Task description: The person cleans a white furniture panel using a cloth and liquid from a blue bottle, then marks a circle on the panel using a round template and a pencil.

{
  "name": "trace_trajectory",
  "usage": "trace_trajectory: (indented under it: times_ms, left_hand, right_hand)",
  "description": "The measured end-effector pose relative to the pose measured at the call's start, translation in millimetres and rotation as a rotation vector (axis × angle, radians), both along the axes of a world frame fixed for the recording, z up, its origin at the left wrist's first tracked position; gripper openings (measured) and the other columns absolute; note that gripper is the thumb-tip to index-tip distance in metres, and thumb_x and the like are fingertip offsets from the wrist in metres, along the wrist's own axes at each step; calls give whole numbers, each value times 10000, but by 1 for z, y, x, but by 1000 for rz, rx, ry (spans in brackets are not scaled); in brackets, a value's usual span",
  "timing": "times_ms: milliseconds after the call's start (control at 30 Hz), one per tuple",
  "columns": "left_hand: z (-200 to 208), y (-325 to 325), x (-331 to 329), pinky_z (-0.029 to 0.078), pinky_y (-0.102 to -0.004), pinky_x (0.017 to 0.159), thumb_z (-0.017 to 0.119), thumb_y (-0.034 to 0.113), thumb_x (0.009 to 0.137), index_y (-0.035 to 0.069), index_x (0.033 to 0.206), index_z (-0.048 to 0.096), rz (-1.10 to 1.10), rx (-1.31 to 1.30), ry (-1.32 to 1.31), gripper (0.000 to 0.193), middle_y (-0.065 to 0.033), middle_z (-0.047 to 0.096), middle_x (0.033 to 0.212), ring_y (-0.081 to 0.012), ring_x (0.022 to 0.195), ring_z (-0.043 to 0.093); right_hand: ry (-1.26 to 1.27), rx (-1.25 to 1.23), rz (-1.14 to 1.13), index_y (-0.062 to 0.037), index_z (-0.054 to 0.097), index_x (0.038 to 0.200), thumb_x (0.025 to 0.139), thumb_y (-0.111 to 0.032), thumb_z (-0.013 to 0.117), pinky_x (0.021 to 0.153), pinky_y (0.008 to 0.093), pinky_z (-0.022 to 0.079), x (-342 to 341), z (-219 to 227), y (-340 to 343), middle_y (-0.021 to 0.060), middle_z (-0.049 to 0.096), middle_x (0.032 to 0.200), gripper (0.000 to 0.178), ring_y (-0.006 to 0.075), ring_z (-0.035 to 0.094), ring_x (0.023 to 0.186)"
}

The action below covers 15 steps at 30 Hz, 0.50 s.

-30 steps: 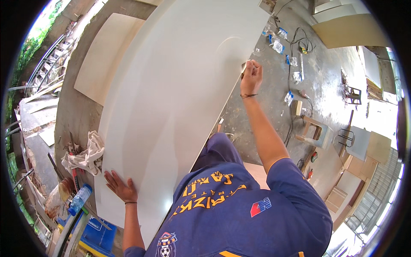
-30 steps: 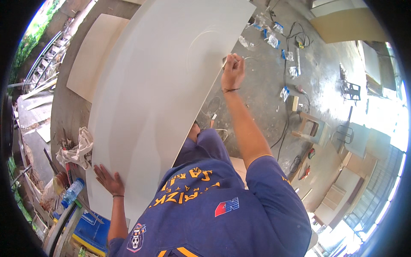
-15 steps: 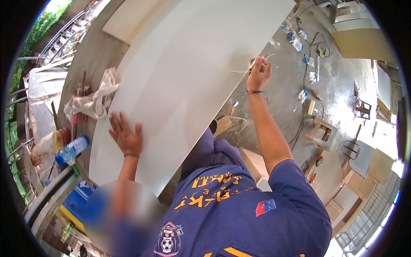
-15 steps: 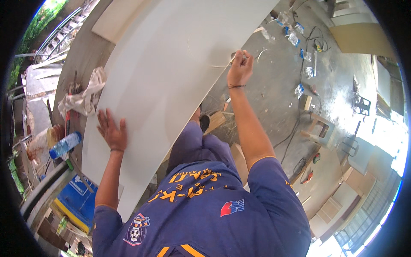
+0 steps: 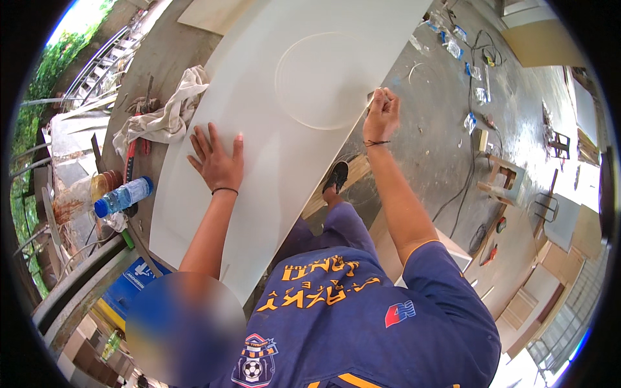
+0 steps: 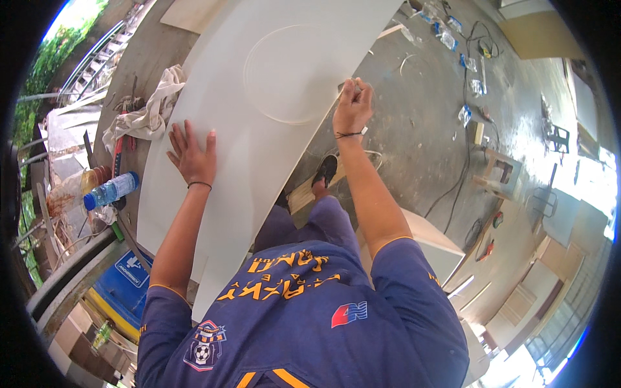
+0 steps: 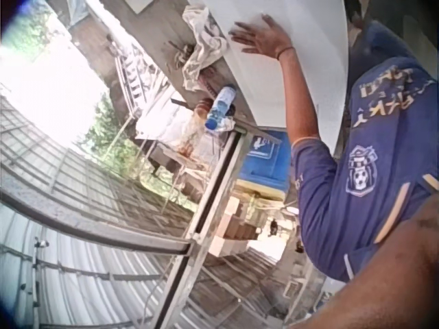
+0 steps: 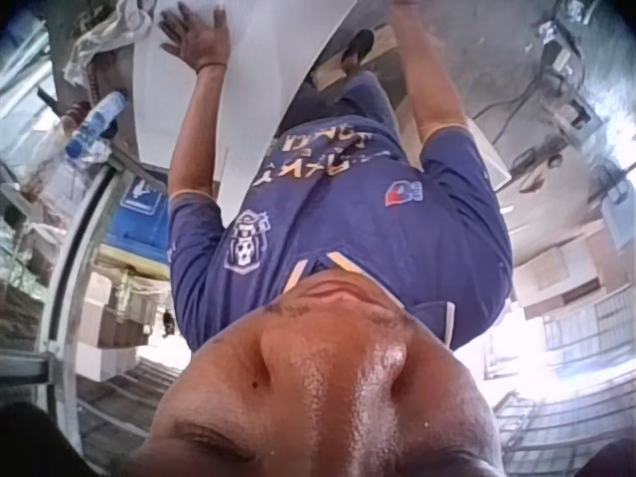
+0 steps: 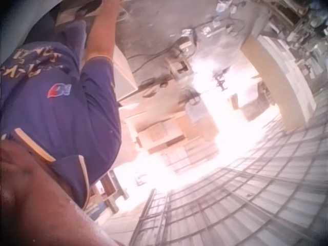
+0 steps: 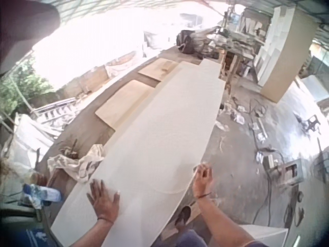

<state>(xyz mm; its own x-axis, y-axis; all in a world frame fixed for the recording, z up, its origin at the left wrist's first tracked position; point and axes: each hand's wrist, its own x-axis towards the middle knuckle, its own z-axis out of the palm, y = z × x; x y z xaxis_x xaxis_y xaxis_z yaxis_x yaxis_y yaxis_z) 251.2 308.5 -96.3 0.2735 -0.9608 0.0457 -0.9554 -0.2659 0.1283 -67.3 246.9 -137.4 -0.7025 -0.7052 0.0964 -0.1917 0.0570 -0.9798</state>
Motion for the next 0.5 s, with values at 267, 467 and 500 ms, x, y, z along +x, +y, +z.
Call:
trace_trajectory:
  times_ms: [267, 467, 500]
  left_hand:
    - [6, 1, -5, 30, -575, 1127, 499, 692, 808, 192, 1483, 226, -110, -44, 100, 883, -129, 96, 1563, -268, 1445, 91]
    - [6, 0, -4, -1, -582, 1125, 459, 736, 796, 195, 1460, 293, -96, -9, 135, 873, -92, 144, 1560, -248, 1448, 69]
    - [4, 1, -4, 14, -595, 1120, 461, 737, 795, 197, 1456, 303, -99, -24, 136, 867, -96, 150, 1557, -253, 1447, 76]
  right_hand:
    - [40, -3, 22, 10, 564, 1087, 927, -199, 601, 498, 216, 334, 52, -9, 80, -27, 470, 635, 267, 43, 388, 551]
    - [-30, 38, 37, 6, 539, 1102, 932, -174, 597, 526, 199, 326, 111, -4, 158, -39, 464, 693, 254, 34, 387, 599]
    - [-111, 13, 42, 7, 546, 1095, 925, -185, 607, 553, 207, 338, 125, 2, 174, -33, 459, 716, 264, 46, 392, 629]
